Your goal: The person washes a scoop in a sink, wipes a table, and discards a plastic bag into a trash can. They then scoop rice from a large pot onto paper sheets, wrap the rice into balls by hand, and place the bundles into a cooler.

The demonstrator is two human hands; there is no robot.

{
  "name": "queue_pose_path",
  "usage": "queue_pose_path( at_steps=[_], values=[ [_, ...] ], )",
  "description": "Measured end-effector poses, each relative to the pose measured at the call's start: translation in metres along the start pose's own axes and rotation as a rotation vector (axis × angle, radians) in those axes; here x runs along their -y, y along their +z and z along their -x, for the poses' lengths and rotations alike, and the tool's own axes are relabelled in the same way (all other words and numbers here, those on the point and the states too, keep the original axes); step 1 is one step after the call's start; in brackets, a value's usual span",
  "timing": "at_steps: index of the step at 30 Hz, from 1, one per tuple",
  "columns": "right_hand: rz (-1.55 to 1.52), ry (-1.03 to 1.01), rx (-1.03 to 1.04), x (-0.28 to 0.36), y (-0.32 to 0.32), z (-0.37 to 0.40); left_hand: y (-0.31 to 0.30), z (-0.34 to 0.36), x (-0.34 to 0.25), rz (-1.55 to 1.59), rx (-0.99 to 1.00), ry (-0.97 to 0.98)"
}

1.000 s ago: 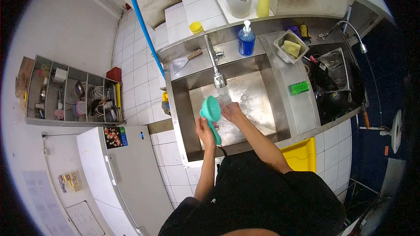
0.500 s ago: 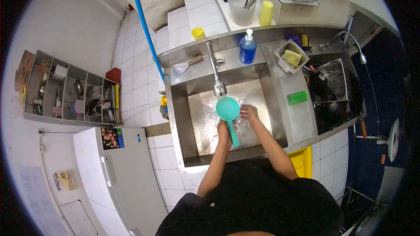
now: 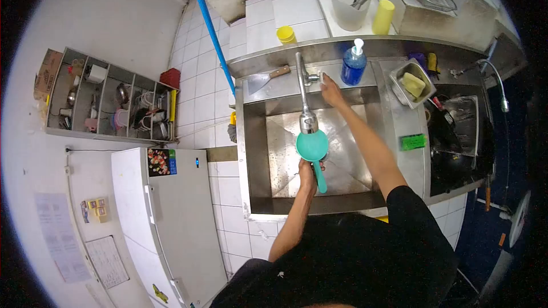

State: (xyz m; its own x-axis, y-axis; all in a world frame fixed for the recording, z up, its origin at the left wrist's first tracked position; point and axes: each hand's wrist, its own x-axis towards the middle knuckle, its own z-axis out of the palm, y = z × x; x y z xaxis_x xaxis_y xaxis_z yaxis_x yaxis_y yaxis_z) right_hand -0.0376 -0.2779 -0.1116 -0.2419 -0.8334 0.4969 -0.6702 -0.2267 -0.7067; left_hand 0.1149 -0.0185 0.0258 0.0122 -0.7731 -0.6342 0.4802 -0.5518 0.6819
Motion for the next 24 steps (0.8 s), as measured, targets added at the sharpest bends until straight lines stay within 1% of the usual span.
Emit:
queue_pose_path(
  at_steps=[1,3,4,5,7,8,10,11,13,14,15,16,17,19,20,21,22,23,24],
  values=[
    [-0.016,0.007,0.005,-0.006,0.007,-0.003,0.004,-0.003,-0.002,-0.007,-0.017,0.004],
    [-0.021,0.232,0.342,0.01,-0.009,-0.021,0.011,-0.009,-0.004,0.046,0.007,0.047],
    [-0.021,0.221,0.345,0.013,-0.013,-0.025,0.007,-0.017,-0.001,0.066,0.051,0.034],
    [0.002,0.216,0.391,0.014,-0.018,-0.028,0.009,-0.015,-0.003,0.064,0.033,0.036],
    [0.03,0.214,0.335,0.011,-0.012,-0.034,0.017,-0.015,-0.007,0.113,0.031,0.024],
    [0.016,0.216,0.344,0.004,-0.006,-0.039,0.008,-0.017,0.001,0.123,0.043,0.001],
    [0.044,0.637,0.5,-0.008,0.014,-0.046,-0.002,-0.008,0.005,0.089,0.023,-0.027],
    [0.032,0.644,0.517,-0.008,0.017,-0.049,-0.007,-0.001,0.008,0.066,0.021,-0.06],
    [-0.213,0.969,0.621,-0.006,0.012,-0.061,-0.014,0.007,0.011,0.013,-0.021,-0.067],
    [-0.213,0.966,0.629,-0.01,0.009,-0.062,-0.018,0.009,0.01,-0.115,-0.039,0.0],
    [-0.374,1.067,0.7,-0.015,0.002,-0.063,-0.022,0.01,0.008,-0.245,-0.053,0.066],
    [-0.538,1.165,0.76,-0.019,-0.005,-0.064,-0.028,0.007,0.006,-0.394,-0.046,0.244],
    [-0.534,1.163,0.749,-0.014,-0.017,-0.057,-0.02,0.014,-0.001,-0.547,-0.095,0.37],
    [-0.374,1.016,0.771,-0.001,-0.05,-0.03,-0.031,0.015,-0.002,-1.08,-0.121,0.718],
    [-0.397,0.893,0.77,-0.025,-0.044,0.0,-0.041,0.012,0.0,-1.231,-0.071,0.775],
    [-0.387,0.82,0.648,-0.016,-0.068,0.027,-0.054,0.008,0.005,-1.38,-0.021,0.832],
    [-0.379,0.742,0.521,-0.002,-0.094,0.065,-0.068,0.003,0.007,-1.518,0.033,0.778],
    [-0.062,0.62,0.492,0.002,-0.114,0.101,-0.074,0.005,0.0,-1.583,0.102,0.673],
    [-0.041,0.653,0.485,-0.003,-0.132,0.148,-0.081,0.004,-0.009,-1.549,0.136,0.729]
  ],
)
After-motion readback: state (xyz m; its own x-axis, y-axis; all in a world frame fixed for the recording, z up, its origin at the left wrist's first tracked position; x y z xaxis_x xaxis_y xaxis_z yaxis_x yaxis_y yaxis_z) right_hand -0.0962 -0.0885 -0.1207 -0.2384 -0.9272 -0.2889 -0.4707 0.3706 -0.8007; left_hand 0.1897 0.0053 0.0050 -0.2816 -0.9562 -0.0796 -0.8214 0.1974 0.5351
